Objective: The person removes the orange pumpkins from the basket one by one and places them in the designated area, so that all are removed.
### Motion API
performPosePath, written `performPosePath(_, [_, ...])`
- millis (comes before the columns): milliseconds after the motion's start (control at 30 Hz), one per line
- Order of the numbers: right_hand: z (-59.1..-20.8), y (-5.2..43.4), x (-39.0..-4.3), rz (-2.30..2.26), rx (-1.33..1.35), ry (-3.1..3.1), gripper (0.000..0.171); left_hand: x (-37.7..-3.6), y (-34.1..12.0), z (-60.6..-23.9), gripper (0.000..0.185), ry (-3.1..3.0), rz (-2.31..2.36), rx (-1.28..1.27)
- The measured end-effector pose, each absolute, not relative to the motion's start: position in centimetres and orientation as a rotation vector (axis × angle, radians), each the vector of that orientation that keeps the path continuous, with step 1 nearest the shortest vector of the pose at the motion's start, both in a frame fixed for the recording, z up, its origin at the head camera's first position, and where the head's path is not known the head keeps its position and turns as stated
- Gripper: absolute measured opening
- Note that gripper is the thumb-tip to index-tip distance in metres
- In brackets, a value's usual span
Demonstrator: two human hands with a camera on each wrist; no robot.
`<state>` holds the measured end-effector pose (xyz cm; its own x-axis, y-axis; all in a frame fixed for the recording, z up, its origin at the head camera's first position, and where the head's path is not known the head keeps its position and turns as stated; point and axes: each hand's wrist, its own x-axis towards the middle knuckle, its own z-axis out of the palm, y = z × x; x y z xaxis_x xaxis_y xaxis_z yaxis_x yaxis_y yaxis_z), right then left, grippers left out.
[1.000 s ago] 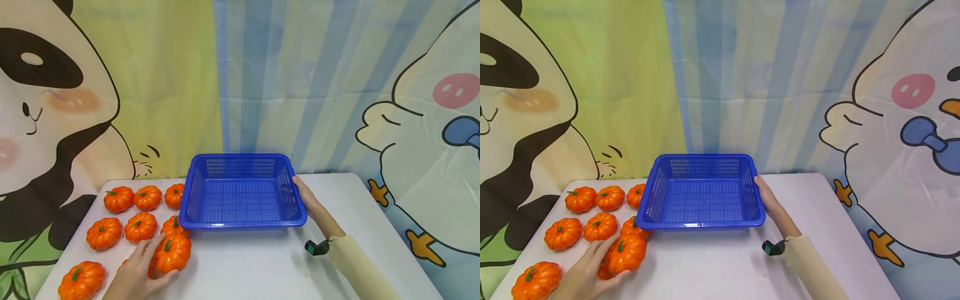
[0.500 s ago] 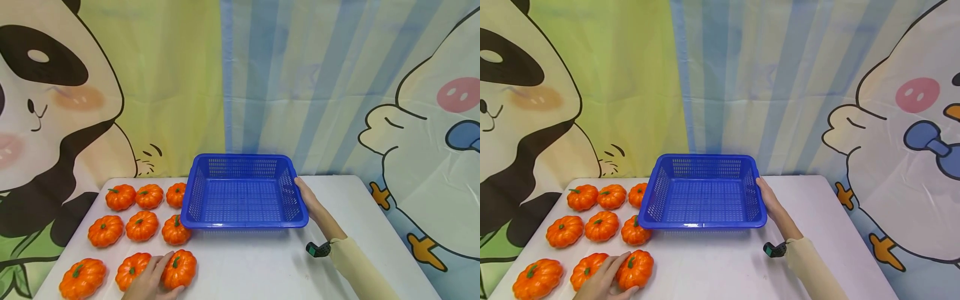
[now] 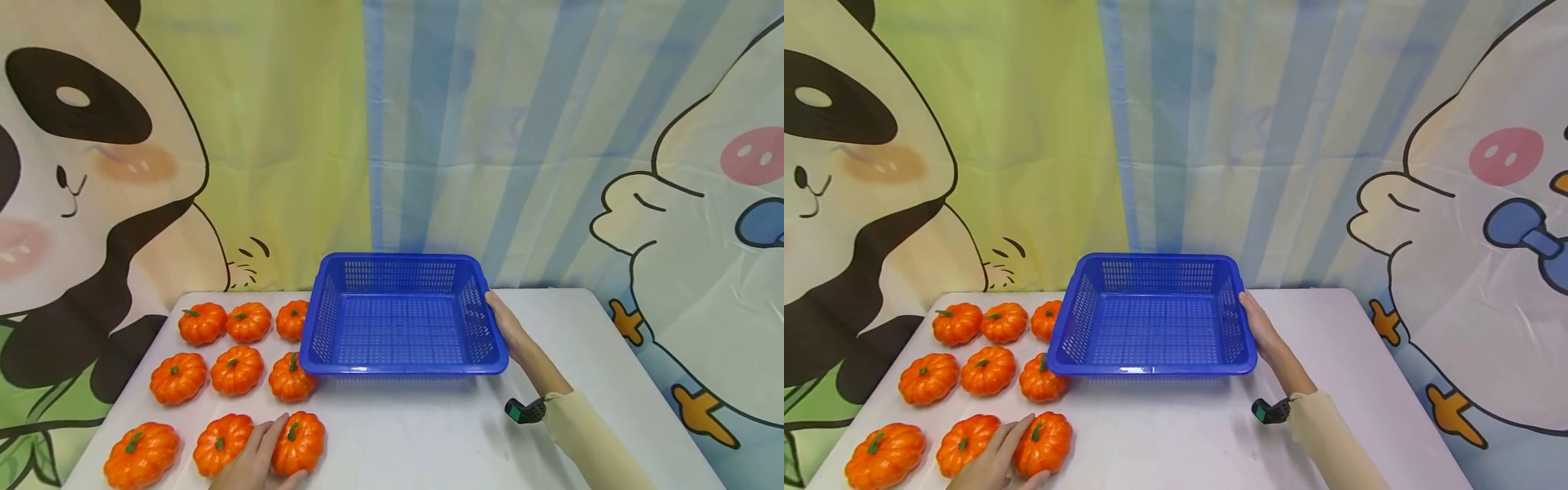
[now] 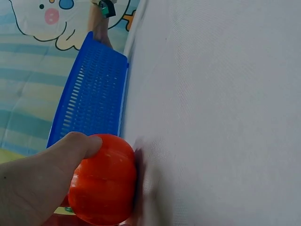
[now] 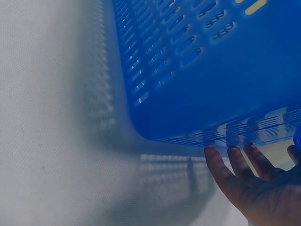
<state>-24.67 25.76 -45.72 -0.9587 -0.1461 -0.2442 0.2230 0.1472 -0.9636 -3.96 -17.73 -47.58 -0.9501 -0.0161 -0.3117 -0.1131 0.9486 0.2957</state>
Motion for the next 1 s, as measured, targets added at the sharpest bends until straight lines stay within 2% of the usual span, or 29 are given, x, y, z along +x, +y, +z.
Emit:
performPosePath(300, [-46.1,26.1,-24.7,-1.83,0.051,2.218,0.067,-3.6,-17.4,-46.8,0.108,2.799,0.451,-0.128])
performPosePath(533, [-46.0,26.6,-24.8,-1.744,0.079,2.276,0.069,-3.7,-17.9,-44.6,0.073,3.218,0.485,0.026])
performPosePath(633, [-45.8,26.7,-24.8,-1.633,0.106,2.413,0.072,-4.5,-18.6,-43.7,0.067,3.334,0.511,0.083])
performPosePath(800, [-45.3,27.0,-24.7,-1.36,0.095,2.751,0.072,-6.7,-20.1,-42.7,0.076,3.342,0.499,0.177])
performPosePath(1000, [-44.4,27.0,-24.0,-0.968,-0.005,3.13,0.063,-9.8,-20.8,-41.8,0.08,3.284,0.401,0.256])
